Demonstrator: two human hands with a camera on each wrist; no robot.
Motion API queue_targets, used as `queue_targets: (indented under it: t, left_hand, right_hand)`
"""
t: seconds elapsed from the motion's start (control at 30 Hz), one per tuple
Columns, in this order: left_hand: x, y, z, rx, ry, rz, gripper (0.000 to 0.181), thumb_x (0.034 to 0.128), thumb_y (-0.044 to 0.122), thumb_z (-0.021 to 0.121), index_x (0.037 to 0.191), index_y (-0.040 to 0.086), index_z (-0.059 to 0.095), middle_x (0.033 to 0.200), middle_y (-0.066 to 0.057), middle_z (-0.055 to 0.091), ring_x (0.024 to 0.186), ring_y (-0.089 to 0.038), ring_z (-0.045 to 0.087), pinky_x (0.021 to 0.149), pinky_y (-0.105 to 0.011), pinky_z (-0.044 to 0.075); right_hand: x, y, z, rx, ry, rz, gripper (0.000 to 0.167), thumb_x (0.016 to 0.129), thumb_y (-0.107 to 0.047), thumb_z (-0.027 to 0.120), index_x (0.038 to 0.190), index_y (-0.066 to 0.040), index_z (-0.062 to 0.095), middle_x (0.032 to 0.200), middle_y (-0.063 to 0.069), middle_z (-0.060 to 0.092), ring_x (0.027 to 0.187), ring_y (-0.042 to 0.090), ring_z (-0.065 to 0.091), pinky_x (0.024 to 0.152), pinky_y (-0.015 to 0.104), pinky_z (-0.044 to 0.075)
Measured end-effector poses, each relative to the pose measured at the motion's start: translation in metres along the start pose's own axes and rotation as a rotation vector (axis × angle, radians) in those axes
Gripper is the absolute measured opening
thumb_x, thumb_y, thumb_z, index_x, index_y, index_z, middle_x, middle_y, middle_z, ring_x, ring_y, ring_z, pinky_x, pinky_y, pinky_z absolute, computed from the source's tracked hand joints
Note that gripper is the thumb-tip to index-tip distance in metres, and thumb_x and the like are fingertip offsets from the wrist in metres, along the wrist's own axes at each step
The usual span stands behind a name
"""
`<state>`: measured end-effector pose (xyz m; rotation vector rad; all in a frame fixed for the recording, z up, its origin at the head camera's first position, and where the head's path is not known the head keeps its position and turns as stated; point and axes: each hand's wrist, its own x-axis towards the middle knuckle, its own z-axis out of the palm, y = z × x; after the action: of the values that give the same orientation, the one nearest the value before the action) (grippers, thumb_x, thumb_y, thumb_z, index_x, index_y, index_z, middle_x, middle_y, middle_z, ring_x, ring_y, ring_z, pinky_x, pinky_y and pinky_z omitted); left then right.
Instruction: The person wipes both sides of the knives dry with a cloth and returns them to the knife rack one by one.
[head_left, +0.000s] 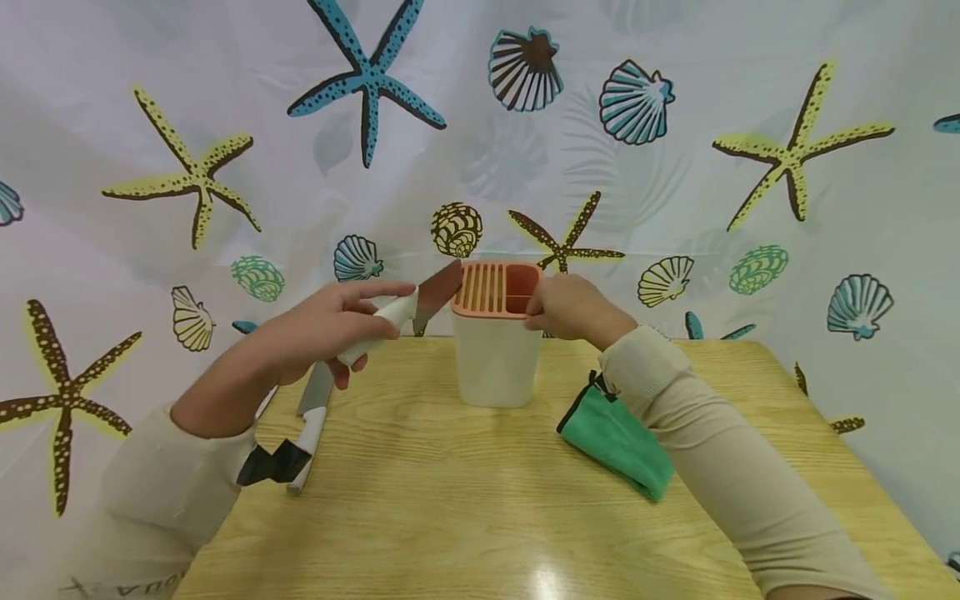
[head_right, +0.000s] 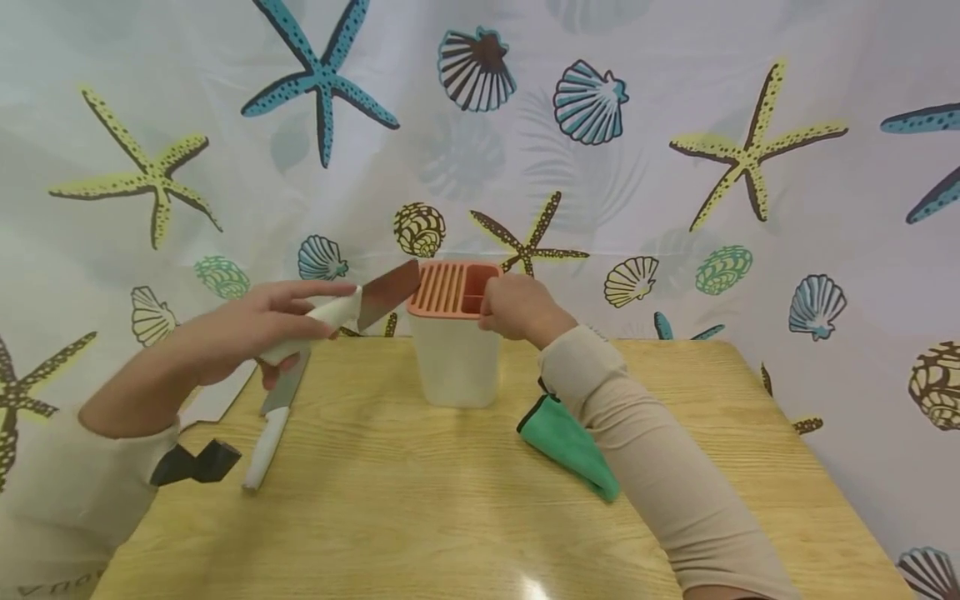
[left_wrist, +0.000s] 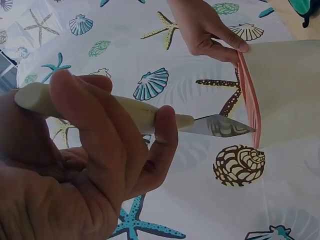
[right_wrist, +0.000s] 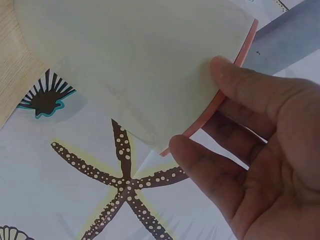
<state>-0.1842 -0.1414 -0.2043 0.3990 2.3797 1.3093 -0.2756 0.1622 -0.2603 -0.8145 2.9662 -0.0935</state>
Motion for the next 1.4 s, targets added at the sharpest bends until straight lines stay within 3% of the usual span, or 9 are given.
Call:
queue_targets:
  t: [0.17,0.33,0.5,0.63,0.7,0.83,0.93,1.2,1.4]
  left_hand:
    - [0.004,0.017,-0.005,0.003,-0.049,-0.013,0.059,0.0974,0.023,0.056,0.153,0.025,0.039,0.133,-0.019,0.045,0.073,-0.016,0.047,0.052,-0.029,0.056]
    - [0.013,0.032,-0.012,0.02,-0.179,0.015,0.053,0.1023,0.034,0.047,0.153,0.023,0.039,0.148,-0.015,0.038,0.056,-0.011,0.036,0.062,-0.037,0.061]
    - [0.025,0.048,-0.019,0.02,-0.237,0.02,0.057,0.1027,0.054,0.035,0.144,0.016,0.046,0.11,-0.01,0.046,0.056,-0.012,0.03,0.067,-0.039,0.062]
    - [0.034,0.06,-0.028,0.116,-0.325,0.042,0.08,0.0919,0.079,0.029,0.138,0.016,0.046,0.074,0.0,0.037,0.095,-0.016,0.054,0.073,-0.044,0.063]
    - [0.04,0.064,-0.035,0.19,-0.412,0.067,0.088,0.0835,0.085,0.036,0.138,0.016,0.041,0.069,0.0,0.035,0.127,-0.023,0.046,0.077,-0.046,0.062]
    - [0.052,0.069,-0.045,0.297,-0.51,0.109,0.072,0.0894,0.06,0.062,0.135,0.01,0.036,0.106,-0.008,0.056,0.139,-0.029,0.038,0.08,-0.047,0.062]
    - [0.059,0.071,-0.042,0.365,-0.438,0.116,0.047,0.0968,0.038,0.064,0.125,0.008,0.041,0.133,-0.01,0.053,0.132,-0.027,0.045,0.078,-0.044,0.062]
    - [0.073,0.069,-0.029,0.506,-0.195,0.165,0.028,0.1039,0.033,0.053,0.122,0.012,0.052,0.132,-0.01,0.055,0.128,-0.029,0.047,0.074,-0.042,0.06]
    - [0.089,0.065,-0.02,0.545,0.1,0.245,0.033,0.1047,0.035,0.05,0.125,0.009,0.055,0.102,-0.014,0.059,0.078,-0.023,0.05,0.06,-0.032,0.051]
  right_hand:
    - [0.0,0.0,0.0,-0.001,0.01,-0.008,0.023,0.097,-0.023,0.066,0.106,-0.006,0.078,0.099,0.011,0.078,0.075,0.018,0.072,0.08,0.04,0.061]
    - [0.001,0.0,0.0,-0.01,0.007,0.002,0.022,0.097,-0.023,0.066,0.104,-0.007,0.079,0.098,0.009,0.078,0.072,0.016,0.07,0.077,0.038,0.06]
    - [0.001,0.0,0.001,-0.006,0.008,-0.001,0.02,0.097,-0.023,0.066,0.101,-0.008,0.079,0.091,0.007,0.078,0.067,0.014,0.067,0.073,0.036,0.059]
    - [0.0,0.001,0.001,0.003,0.013,-0.004,0.02,0.097,-0.023,0.066,0.098,-0.009,0.08,0.087,0.006,0.078,0.064,0.012,0.064,0.07,0.034,0.058]
    - [0.0,0.001,0.0,0.001,0.015,-0.006,0.019,0.096,-0.023,0.066,0.095,-0.009,0.08,0.083,0.005,0.077,0.062,0.011,0.061,0.068,0.033,0.056]
    - [0.0,0.0,-0.001,0.004,0.012,-0.007,0.021,0.097,-0.023,0.066,0.088,-0.009,0.079,0.071,0.002,0.071,0.057,0.009,0.053,0.063,0.029,0.05]
    - [-0.001,0.0,-0.002,0.011,0.009,0.003,0.021,0.097,-0.023,0.066,0.086,-0.009,0.079,0.069,0.002,0.069,0.056,0.009,0.05,0.062,0.027,0.047]
    - [0.0,0.0,-0.001,-0.013,0.008,0.006,0.019,0.096,-0.023,0.067,0.089,-0.011,0.08,0.071,0.002,0.071,0.056,0.008,0.049,0.062,0.027,0.047]
    - [0.0,0.0,-0.001,-0.006,0.001,0.014,0.019,0.096,-0.024,0.067,0.098,-0.011,0.08,0.083,0.005,0.077,0.06,0.01,0.058,0.066,0.03,0.053]
